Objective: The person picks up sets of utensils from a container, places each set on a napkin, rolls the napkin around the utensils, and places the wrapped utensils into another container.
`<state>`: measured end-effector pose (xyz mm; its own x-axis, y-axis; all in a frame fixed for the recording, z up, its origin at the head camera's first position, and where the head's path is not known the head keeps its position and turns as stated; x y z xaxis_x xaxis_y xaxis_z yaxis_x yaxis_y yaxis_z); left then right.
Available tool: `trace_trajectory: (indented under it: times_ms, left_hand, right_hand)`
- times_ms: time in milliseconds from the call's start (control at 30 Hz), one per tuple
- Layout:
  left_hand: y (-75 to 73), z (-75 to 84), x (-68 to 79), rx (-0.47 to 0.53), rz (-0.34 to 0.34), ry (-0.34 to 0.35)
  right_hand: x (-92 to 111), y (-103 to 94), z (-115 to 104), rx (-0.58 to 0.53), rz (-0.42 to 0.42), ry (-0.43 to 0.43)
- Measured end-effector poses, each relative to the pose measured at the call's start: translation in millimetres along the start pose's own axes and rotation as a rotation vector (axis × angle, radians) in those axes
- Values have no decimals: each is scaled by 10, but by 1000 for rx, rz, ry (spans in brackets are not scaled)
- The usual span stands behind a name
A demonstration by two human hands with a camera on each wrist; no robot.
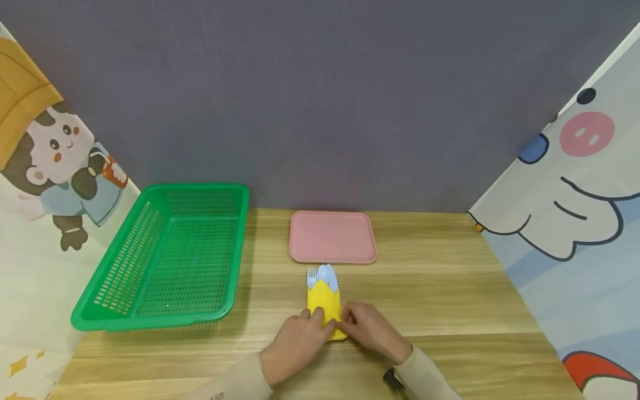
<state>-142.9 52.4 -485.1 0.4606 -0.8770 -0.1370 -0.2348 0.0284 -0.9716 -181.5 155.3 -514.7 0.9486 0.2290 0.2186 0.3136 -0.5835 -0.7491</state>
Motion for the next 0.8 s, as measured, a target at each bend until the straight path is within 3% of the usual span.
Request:
trace_trajectory:
  times_ms: [100,300,433,600,800]
  left_hand:
    - [72,-92,13,193,-57,-96]
    - [165,-329,134,617,41,-332]
    - [247,-429,198,794,23,-462]
    - [323,-466,209,895,45,-488]
    - [394,-496,211,1060,127,-516]
  right_hand:
    - [6,6,21,-18,-10,19]
    - [-36,20,8,-10,-31,35]
    - [-48,27,23,3,-46,40]
    - [-35,19,40,-1,-54,48]
    - [-25,20,50,-9,-67,49]
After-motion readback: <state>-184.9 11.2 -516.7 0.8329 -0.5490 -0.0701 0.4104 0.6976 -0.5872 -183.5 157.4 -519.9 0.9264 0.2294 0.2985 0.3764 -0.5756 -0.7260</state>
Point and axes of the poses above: each hand's wrist, its own x-axis away from the middle knuckle, its own y-axis out of the palm, z = x × y, the point moved 9 cm from there along -x, towards the middle knuckle, and after that the axes turned 12 degrees about y, right-handed, at the moved point
